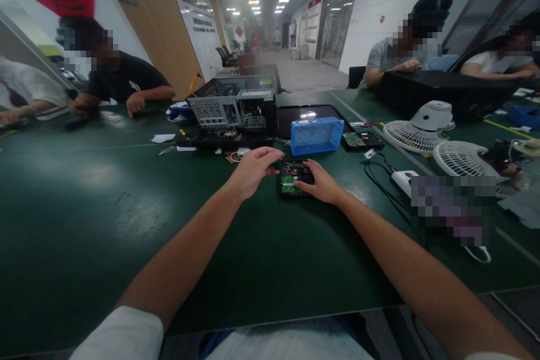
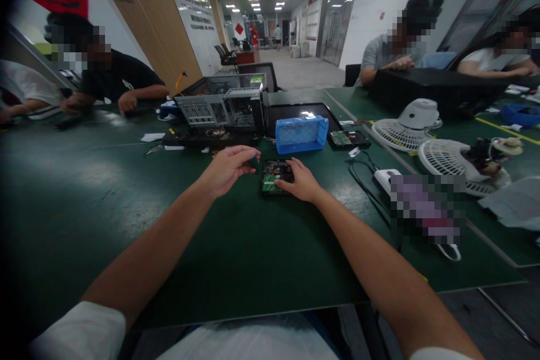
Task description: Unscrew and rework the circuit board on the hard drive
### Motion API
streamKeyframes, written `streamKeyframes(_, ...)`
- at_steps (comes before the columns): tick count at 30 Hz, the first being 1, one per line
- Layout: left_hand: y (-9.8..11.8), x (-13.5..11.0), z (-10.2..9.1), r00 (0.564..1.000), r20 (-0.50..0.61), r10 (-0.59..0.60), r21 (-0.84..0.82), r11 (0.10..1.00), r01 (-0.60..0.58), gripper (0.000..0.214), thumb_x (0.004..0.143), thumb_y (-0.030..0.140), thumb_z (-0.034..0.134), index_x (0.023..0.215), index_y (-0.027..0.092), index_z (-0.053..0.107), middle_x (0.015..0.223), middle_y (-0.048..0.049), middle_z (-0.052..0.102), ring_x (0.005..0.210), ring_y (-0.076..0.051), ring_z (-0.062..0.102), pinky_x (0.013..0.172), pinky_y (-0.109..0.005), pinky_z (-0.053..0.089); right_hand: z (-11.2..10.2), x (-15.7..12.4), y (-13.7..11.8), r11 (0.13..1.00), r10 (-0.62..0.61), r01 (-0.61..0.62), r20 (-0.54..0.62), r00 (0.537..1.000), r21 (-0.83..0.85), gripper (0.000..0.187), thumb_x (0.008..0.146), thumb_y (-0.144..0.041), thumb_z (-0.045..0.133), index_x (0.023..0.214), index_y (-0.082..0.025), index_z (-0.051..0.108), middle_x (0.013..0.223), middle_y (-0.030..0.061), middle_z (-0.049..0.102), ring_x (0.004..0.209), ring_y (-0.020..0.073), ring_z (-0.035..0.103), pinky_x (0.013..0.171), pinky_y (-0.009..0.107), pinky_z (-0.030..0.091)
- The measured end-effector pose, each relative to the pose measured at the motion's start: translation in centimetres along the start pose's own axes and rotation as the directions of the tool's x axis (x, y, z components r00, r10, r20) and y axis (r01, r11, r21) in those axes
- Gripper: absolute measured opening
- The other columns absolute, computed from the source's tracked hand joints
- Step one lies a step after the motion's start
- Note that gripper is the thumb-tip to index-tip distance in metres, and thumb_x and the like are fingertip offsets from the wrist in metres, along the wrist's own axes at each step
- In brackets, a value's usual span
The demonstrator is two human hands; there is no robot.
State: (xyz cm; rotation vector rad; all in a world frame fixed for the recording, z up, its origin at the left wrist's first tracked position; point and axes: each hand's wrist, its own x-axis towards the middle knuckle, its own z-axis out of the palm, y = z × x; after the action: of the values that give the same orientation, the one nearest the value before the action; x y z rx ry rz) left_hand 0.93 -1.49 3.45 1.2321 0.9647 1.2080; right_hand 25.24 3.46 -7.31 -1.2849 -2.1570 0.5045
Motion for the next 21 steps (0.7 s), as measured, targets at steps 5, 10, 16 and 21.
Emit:
streamKeyframes(5,-0.17,-0.11,-0.01,0.99,0.139,-0.016,0.009,1.0,0.015,0.029,0.081,0.036,0.08,0.101,0.015,0.077,0.111,-0.0106,0.071,0.102,-0.021,0.064,0.076,-0.029,0.056,0.24,0.12,0.28,1.0,-0.014,0.014,-0.01,1.0,-0.006,0.088,0.084,-0.066,0.07,0.151,-0.013,0.047,0.158,0.0216,0.044,0.151,0.035,0.037,0.124,0.051,0.03)
streamKeyframes(10,-0.29,-0.42,0.1,0.963,0.258,-0.072,-0.071,0.993,0.094,0.036,0.081,0.033,0.082,0.11,0.014,0.071,0.108,-0.0126,0.072,0.101,-0.023,0.068,0.08,-0.035,0.058,0.29,0.05,0.27,1.0,-0.016,0.016,-0.017,1.0,-0.001,0.086,0.083,-0.065,0.072,0.151,-0.017,0.048,0.158,0.0196,0.044,0.151,0.0361,0.036,0.124,0.052,0.031)
streamKeyframes(16,-0.18,-0.41,0.25,0.969,0.227,-0.094,-0.156,0.979,0.131,0.023,0.087,0.03,0.076,0.099,0.013,0.067,0.109,-0.0155,0.074,0.104,-0.025,0.07,0.083,-0.038,0.06,0.31,0.07,0.29,1.0,-0.031,0.031,-0.015,0.999,-0.005,0.086,0.084,-0.065,0.07,0.151,-0.016,0.047,0.156,0.0201,0.047,0.151,0.0349,0.036,0.123,0.052,0.032)
streamKeyframes(21,-0.47,0.02,0.02,0.981,0.157,-0.116,-0.196,0.97,0.147,0.019,0.09,0.03,0.067,0.096,0.012,0.071,0.113,-0.017,0.073,0.106,-0.026,0.069,0.082,-0.037,0.062,0.26,0.1,0.39,0.999,-0.035,0.035,-0.011,0.999,0.008,0.088,0.084,-0.065,0.071,0.152,-0.015,0.047,0.156,0.0209,0.046,0.152,0.0347,0.035,0.124,0.051,0.031)
